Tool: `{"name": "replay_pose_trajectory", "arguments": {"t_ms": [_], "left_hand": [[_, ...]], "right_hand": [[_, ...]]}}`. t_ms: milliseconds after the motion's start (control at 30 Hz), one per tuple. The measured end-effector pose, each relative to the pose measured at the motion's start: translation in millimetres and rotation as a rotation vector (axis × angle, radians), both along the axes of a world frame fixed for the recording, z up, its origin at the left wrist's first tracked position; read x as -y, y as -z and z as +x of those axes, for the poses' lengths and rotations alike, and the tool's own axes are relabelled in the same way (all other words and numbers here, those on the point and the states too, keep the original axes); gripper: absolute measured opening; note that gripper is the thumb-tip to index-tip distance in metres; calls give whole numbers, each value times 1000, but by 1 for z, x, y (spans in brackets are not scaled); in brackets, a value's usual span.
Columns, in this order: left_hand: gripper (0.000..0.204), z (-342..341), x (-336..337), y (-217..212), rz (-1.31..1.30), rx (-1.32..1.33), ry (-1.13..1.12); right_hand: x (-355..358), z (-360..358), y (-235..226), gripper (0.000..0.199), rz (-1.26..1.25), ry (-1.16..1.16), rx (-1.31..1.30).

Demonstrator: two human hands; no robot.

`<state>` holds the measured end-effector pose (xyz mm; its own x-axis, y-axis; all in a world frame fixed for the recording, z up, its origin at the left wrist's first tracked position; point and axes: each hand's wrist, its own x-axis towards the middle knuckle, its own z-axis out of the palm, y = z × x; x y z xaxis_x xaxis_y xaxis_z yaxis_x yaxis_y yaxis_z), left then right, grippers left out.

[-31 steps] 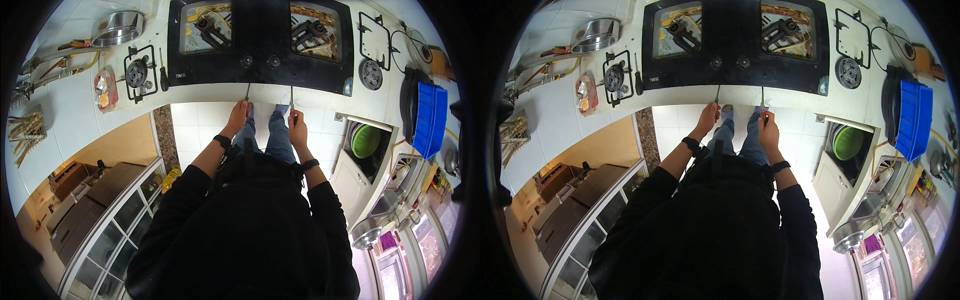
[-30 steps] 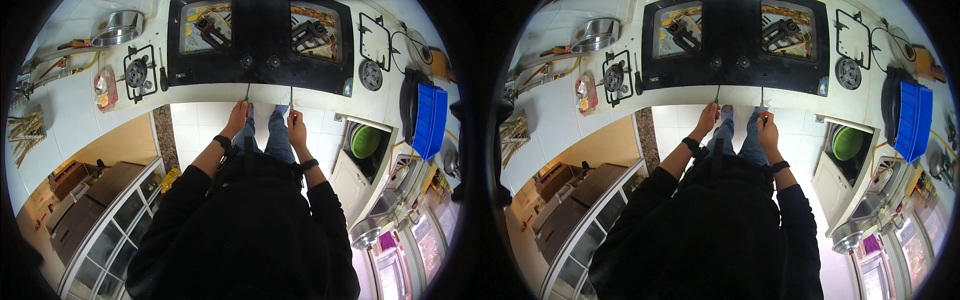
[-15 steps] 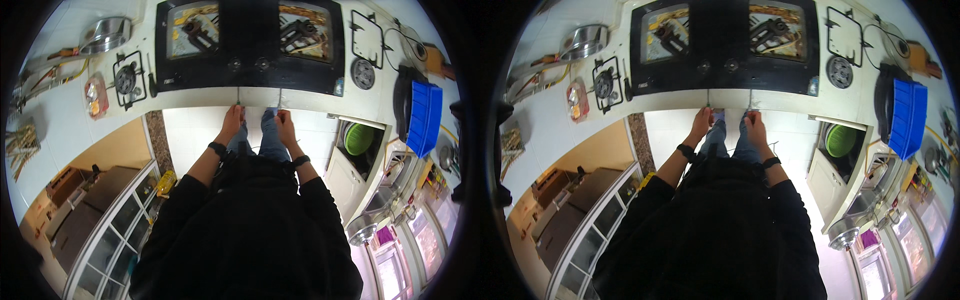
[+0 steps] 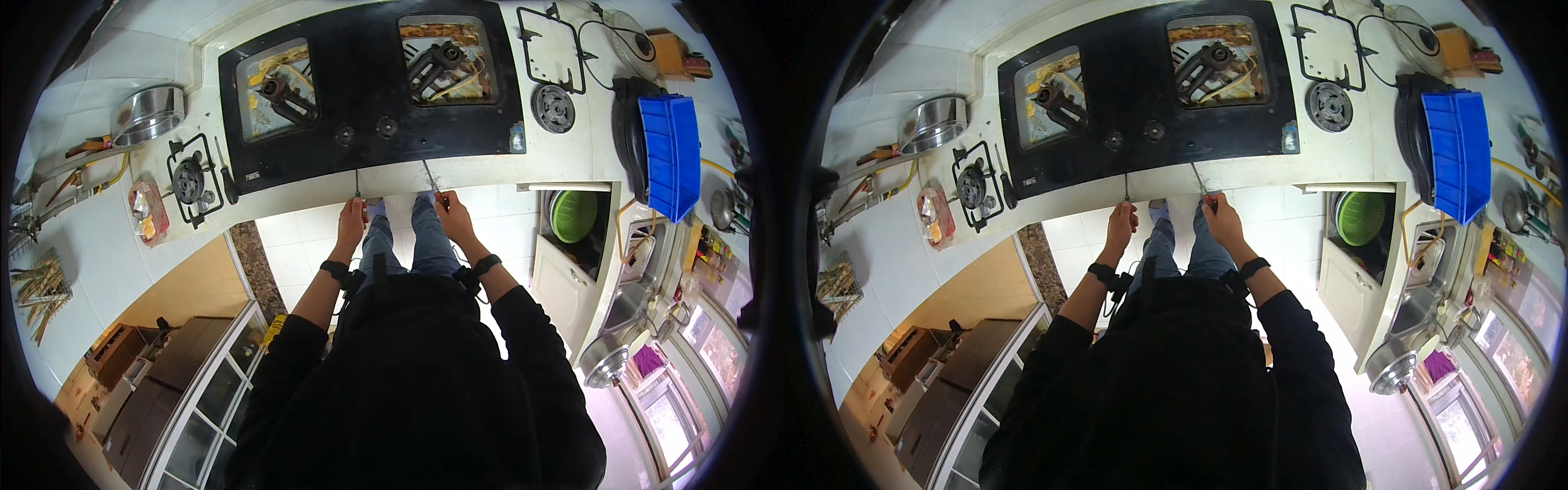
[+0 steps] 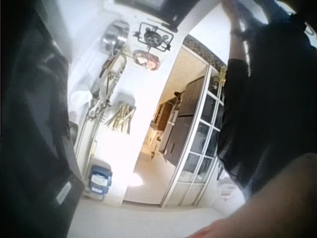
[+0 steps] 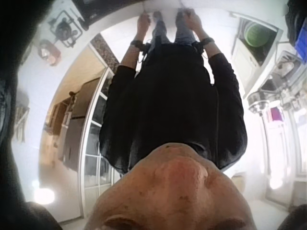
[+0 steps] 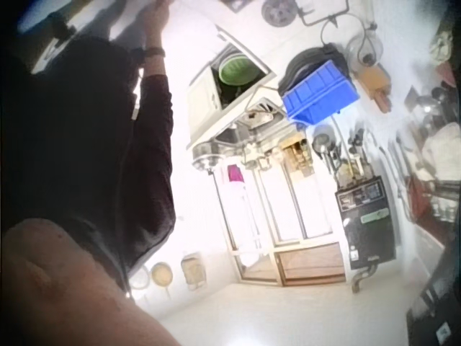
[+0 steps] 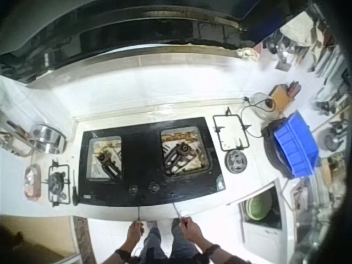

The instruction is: The person disassembles a gas stove by removing the burner grate, burner cap, and drip tray using a screwdriver. They then rinse the drip tray at the sink and place it in a blue bin. The person also opens a cabinet under the stove and retrieves a pot.

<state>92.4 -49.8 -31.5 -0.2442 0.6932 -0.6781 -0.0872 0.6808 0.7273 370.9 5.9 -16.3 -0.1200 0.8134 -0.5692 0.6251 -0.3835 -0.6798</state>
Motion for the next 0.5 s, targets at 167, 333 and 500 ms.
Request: {"name": "replay_pose_trajectory", "arguments": {"t_ms": [167,333,500], "left_hand": [[47,-10,9,4,-26,-168,124],[43,-26,29,-6,-46,-285,216],[37,-43,40,-19,60,-298,49]], "right_hand": [[21,0,1,35,16,-3,-65],[44,46,-1,26,38,144,1],[-9,133,1,25,402,528,169]]}}
